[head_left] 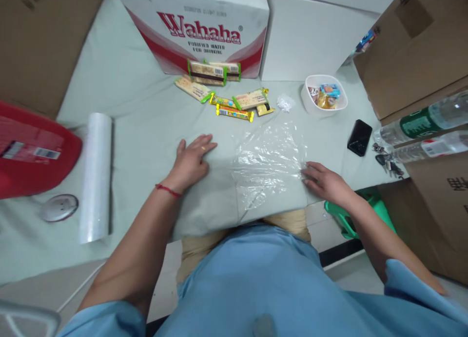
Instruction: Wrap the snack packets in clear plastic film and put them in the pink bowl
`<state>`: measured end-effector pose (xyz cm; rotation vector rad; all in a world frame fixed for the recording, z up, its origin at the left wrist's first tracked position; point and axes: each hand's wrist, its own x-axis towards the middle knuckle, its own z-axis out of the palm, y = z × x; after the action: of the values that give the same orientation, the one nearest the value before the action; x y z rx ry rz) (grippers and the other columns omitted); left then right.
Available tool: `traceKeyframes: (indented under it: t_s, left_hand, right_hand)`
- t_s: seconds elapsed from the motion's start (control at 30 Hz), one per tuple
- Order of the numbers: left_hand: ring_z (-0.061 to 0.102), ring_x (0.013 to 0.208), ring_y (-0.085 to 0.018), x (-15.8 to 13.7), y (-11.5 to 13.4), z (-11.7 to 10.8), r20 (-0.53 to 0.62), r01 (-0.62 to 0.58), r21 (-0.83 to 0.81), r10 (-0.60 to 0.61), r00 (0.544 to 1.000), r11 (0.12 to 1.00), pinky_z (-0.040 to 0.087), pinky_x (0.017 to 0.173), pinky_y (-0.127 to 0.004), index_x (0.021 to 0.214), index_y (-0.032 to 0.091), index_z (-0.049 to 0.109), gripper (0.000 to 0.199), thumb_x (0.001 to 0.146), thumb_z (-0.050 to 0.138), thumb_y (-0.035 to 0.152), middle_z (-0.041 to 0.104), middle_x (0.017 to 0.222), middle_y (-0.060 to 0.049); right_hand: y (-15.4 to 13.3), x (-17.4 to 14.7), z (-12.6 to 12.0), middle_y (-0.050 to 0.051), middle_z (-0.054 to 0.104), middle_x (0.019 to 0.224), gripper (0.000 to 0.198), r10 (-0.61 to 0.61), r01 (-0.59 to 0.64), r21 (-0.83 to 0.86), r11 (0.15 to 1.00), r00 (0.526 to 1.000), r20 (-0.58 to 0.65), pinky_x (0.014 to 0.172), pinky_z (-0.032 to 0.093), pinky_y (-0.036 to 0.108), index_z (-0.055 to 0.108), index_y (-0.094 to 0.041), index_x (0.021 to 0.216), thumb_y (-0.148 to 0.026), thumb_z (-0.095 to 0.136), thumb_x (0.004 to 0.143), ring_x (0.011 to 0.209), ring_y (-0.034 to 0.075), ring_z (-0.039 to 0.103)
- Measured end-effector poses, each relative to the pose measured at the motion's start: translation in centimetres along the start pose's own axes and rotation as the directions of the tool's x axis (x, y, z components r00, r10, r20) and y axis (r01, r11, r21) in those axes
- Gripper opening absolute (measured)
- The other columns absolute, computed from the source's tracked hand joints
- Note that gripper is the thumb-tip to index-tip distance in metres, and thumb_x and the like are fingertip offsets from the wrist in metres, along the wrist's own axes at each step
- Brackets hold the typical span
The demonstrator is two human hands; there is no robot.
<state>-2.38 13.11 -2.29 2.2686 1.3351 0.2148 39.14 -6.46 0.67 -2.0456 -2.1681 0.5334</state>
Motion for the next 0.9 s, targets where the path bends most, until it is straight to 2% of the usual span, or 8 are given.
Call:
traceKeyframes:
  t_s: [0.07, 0.13, 0.23, 0.37, 0.47, 0.53, 0.67, 0.9]
  left_hand:
    - [0.043, 0.157, -0.031, -0.2, 0.3, -0.3, -0.189, 0.044, -0.006, -0.044, 0.981, 0.999, 0.029, 0.132, -0.059, 0.132, 0.019, 0.073, 0.058, 0.080, 0.048, 0.012, 0.060, 0.160, -0.008]
    - [0.056, 0.144, -0.028, -0.7, 1.8, -0.4, -0.393, 0.030, -0.039, -0.043, 0.919, 0.999, 0.042, 0.126, -0.050, 0.115, 0.018, 0.076, 0.044, 0.085, 0.045, 0.012, 0.072, 0.139, -0.009]
    - [0.067, 0.128, -0.023, -0.9, 5.7, -0.1, -0.496, -0.140, -0.085, 0.080, 0.864, 0.986, 0.050, 0.118, -0.045, 0.106, 0.022, 0.076, 0.037, 0.094, 0.041, 0.016, 0.078, 0.117, -0.008]
    - [0.061, 0.141, -0.024, 0.7, 9.9, 1.8, -0.302, -0.302, -0.071, 0.269, 0.915, 0.951, 0.045, 0.122, -0.048, 0.122, 0.019, 0.074, 0.042, 0.103, 0.037, 0.024, 0.075, 0.136, -0.011]
    - [0.043, 0.158, -0.031, 1.8, 10.0, 3.6, -0.105, -0.234, 0.044, 0.238, 0.966, 0.971, 0.021, 0.132, -0.067, 0.143, 0.018, 0.066, 0.048, 0.107, 0.038, 0.033, 0.054, 0.164, -0.015]
    - [0.033, 0.163, -0.033, 1.8, 9.0, 4.4, -0.015, -0.178, 0.114, 0.180, 0.983, 0.977, 0.005, 0.129, -0.077, 0.155, 0.024, 0.056, 0.053, 0.108, 0.037, 0.039, 0.039, 0.174, -0.014]
    - [0.025, 0.166, -0.031, 0.4, 6.8, 4.3, 0.026, -0.088, 0.197, 0.085, 0.996, 0.976, -0.004, 0.125, -0.082, 0.165, 0.032, 0.042, 0.058, 0.110, 0.029, 0.047, 0.027, 0.179, -0.009]
    - [0.020, 0.168, -0.032, -0.9, 4.7, 2.8, 0.062, -0.007, 0.269, -0.010, 0.998, 0.963, 0.000, 0.125, -0.083, 0.170, 0.032, 0.031, 0.067, 0.109, 0.022, 0.059, 0.018, 0.182, -0.008]
  right_hand:
    - [0.2, -0.8, -0.1, 0.013, 0.070, 0.140, 0.031, 0.041, -0.032, 0.133, 0.991, 0.997, -0.066, 0.094, 0.061, 0.043, 0.077, -0.024, 0.122, -0.036, 0.058, 0.101, 0.116, 0.029, 0.073]
    - [-0.3, -0.8, 0.0, 0.013, 0.075, 0.127, 0.025, 0.073, -0.043, 0.228, 0.973, 0.989, -0.129, 0.088, 0.061, 0.041, 0.077, -0.023, 0.109, -0.036, 0.058, 0.100, 0.104, 0.027, 0.075]
    - [-1.7, 0.0, 0.4, 0.011, 0.077, 0.115, 0.019, 0.071, -0.020, 0.268, 0.963, 0.980, -0.185, 0.085, 0.059, 0.040, 0.075, -0.023, 0.098, -0.032, 0.058, 0.097, 0.100, 0.026, 0.073]
    - [-3.3, 1.0, 0.9, 0.007, 0.074, 0.098, 0.022, 0.086, -0.043, 0.242, 0.969, 0.982, -0.169, 0.079, 0.055, 0.035, 0.072, -0.021, 0.107, -0.024, 0.054, 0.095, 0.084, 0.022, 0.069]
    - [-3.5, 1.1, 1.1, 0.009, 0.070, 0.110, 0.043, 0.111, -0.100, 0.095, 0.990, 0.986, -0.121, 0.072, 0.051, 0.033, 0.067, -0.022, 0.133, -0.019, 0.054, 0.091, 0.077, 0.020, 0.065]
    - [-3.2, 0.8, 1.1, 0.010, 0.067, 0.116, 0.045, 0.112, -0.115, -0.031, 0.993, 0.990, -0.087, 0.067, 0.048, 0.032, 0.068, -0.024, 0.134, -0.019, 0.055, 0.092, 0.079, 0.021, 0.064]
    - [-2.2, -0.4, 1.3, 0.008, 0.065, 0.103, 0.019, 0.077, -0.081, -0.022, 0.996, 0.983, -0.166, 0.069, 0.050, 0.031, 0.075, -0.024, 0.106, -0.030, 0.058, 0.099, 0.086, 0.023, 0.066]
    - [-1.3, -1.9, 1.4, 0.008, 0.068, 0.094, 0.021, 0.020, -0.030, -0.027, 0.999, 0.954, -0.298, 0.072, 0.054, 0.034, 0.072, -0.022, 0.098, -0.029, 0.054, 0.105, 0.084, 0.023, 0.067]
